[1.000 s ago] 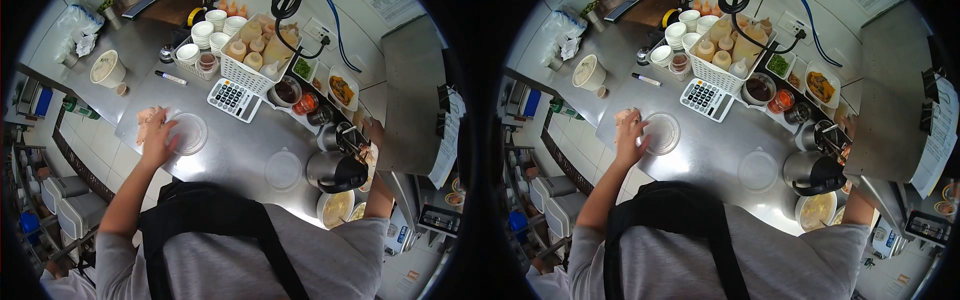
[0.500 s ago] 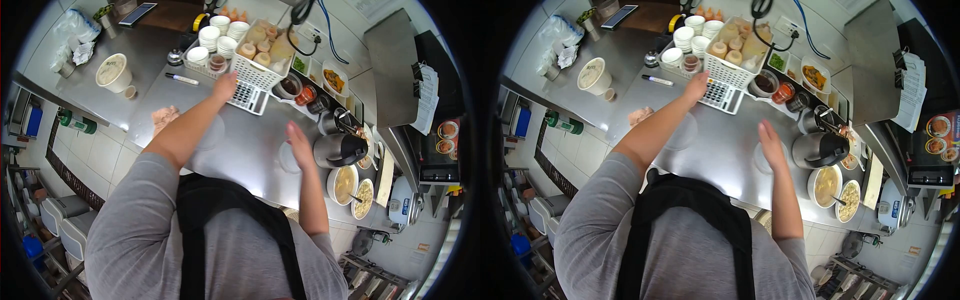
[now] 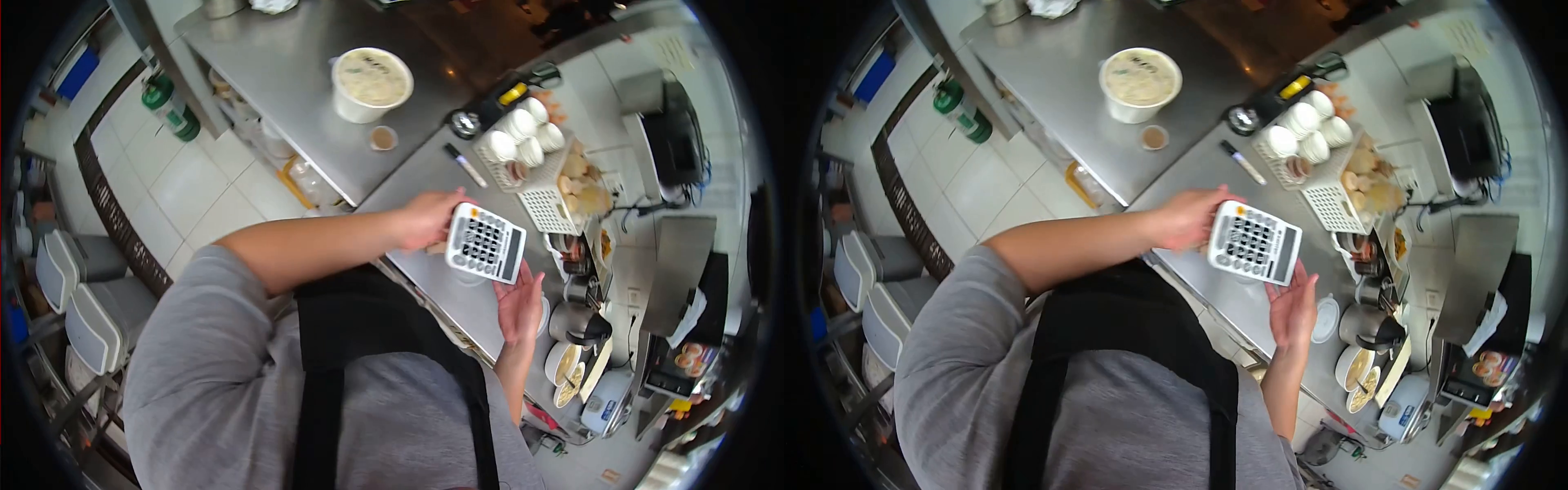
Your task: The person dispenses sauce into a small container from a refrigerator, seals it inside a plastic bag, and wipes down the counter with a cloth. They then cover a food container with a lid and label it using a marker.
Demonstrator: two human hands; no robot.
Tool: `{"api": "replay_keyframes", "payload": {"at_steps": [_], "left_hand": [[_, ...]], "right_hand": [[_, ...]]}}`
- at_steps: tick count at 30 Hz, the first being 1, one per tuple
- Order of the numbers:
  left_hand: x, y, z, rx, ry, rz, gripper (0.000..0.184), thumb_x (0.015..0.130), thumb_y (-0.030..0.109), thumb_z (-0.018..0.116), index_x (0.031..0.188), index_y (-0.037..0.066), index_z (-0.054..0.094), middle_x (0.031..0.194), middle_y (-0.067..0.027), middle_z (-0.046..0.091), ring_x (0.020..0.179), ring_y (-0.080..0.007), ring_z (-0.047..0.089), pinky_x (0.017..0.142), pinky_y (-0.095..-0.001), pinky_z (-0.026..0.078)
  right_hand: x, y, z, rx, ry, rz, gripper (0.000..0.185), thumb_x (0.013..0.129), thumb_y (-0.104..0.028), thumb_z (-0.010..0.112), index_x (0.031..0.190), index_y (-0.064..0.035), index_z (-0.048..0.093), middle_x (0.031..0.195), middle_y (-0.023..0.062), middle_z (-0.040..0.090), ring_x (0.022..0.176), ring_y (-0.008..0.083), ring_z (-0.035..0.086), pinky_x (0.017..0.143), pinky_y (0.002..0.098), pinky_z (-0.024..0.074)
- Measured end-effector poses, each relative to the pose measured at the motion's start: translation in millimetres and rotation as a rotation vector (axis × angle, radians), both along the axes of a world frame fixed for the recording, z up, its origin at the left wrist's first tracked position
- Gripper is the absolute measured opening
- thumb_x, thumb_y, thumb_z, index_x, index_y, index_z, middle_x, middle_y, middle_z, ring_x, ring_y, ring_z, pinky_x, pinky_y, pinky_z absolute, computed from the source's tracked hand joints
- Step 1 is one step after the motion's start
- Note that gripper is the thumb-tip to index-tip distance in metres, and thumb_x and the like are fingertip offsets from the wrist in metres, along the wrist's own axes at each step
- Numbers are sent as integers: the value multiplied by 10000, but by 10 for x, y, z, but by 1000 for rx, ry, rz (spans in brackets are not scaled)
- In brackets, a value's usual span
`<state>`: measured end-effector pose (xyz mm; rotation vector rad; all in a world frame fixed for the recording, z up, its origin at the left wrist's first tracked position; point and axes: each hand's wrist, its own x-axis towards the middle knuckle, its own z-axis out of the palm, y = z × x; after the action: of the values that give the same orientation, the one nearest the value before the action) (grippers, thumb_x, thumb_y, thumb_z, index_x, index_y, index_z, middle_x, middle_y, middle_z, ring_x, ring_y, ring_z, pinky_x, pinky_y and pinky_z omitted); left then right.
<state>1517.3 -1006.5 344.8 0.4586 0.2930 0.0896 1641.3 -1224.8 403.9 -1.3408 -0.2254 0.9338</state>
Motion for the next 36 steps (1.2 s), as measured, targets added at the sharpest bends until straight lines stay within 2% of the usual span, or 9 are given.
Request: {"api": "replay_keyframes", "payload": {"at_steps": [2, 12, 14, 16, 18, 26, 30, 31, 36], "left_hand": [[-793, 406, -112, 78, -80, -73, 480, 994, 382, 349, 1283, 20, 473, 1266, -135, 530, 1153, -235, 531, 951, -402, 446], [-3170, 1650, -976, 217, 503, -89, 408, 970, 300, 450, 1210, -25, 504, 1053, -115, 635, 896, -175, 649, 766, -316, 553], [-3266, 1790, -1153, 368, 672, -109, 386, 968, 287, 450, 1187, -23, 520, 1029, -124, 641, 889, -192, 648, 769, -329, 544], [-3291, 1921, -1472, 521, 830, -135, 366, 966, 273, 449, 1165, -22, 535, 1005, -132, 647, 881, -209, 647, 773, -341, 535], [-3190, 2101, -1951, 1279, 807, -390, 315, 959, 237, 446, 1108, -12, 567, 966, -171, 648, 869, -283, 636, 793, -378, 499], [-1757, 2292, -2550, 1940, 415, -501, 302, 919, 187, 411, 1123, 23, 562, 1053, -232, 610, 988, -354, 589, 879, -421, 455], [-1367, 2285, -2666, 2043, 347, -525, 340, 873, 208, 470, 1164, 56, 558, 1201, -194, 551, 1124, -349, 508, 972, -404, 400], [-1360, 2273, -2886, 2059, 305, -361, 354, 862, 227, 497, 1176, 72, 554, 1195, -179, 558, 1127, -341, 510, 967, -413, 404], [-1412, 2073, -3242, 2029, 679, -344, 350, 847, 202, 520, 1170, 73, 562, 1208, -153, 560, 1140, -325, 509, 960, -412, 415]], "right_hand": [[-493, 464, 55, 35, -36, 183, 681, 952, -525, 347, 1388, -4, 308, 1401, 96, 377, 1285, 230, 364, 1069, 416, 272], [-1697, 2172, -706, -266, 133, 799, 568, 986, -402, 374, 1401, -21, 306, 1415, 109, 358, 1302, 218, 348, 1058, 382, 305], [-1620, 2067, -644, -348, -142, 937, 563, 984, -418, 369, 1393, -32, 333, 1417, 99, 360, 1276, 214, 378, 1034, 366, 335], [-1443, 1755, -709, -357, -110, 919, 547, 983, -425, 366, 1388, -58, 357, 1388, 85, 408, 1258, 201, 394, 1008, 359, 360], [-1310, 1408, -683, -436, 14, 835, 537, 981, -446, 351, 1361, -72, 410, 1337, 72, 465, 1186, 181, 462, 976, 312, 378], [-1376, 202, -569, -662, 63, 384, 550, 978, -477, 327, 1306, -57, 464, 1226, 85, 535, 1086, 178, 513, 944, 318, 402], [-1578, -150, -615, -630, 173, 138, 575, 978, -470, 333, 1299, -7, 450, 1229, 116, 531, 1075, 203, 528, 949, 329, 406], [-1614, -227, -644, -657, 124, 152, 579, 978, -468, 334, 1298, 2, 446, 1235, 119, 527, 1085, 208, 525, 951, 331, 405], [-1729, -753, -1133, -794, -86, 93, 500, 986, -389, 392, 1270, 15, 469, 1164, 128, 577, 1081, 196, 539, 931, 293, 403]]}}
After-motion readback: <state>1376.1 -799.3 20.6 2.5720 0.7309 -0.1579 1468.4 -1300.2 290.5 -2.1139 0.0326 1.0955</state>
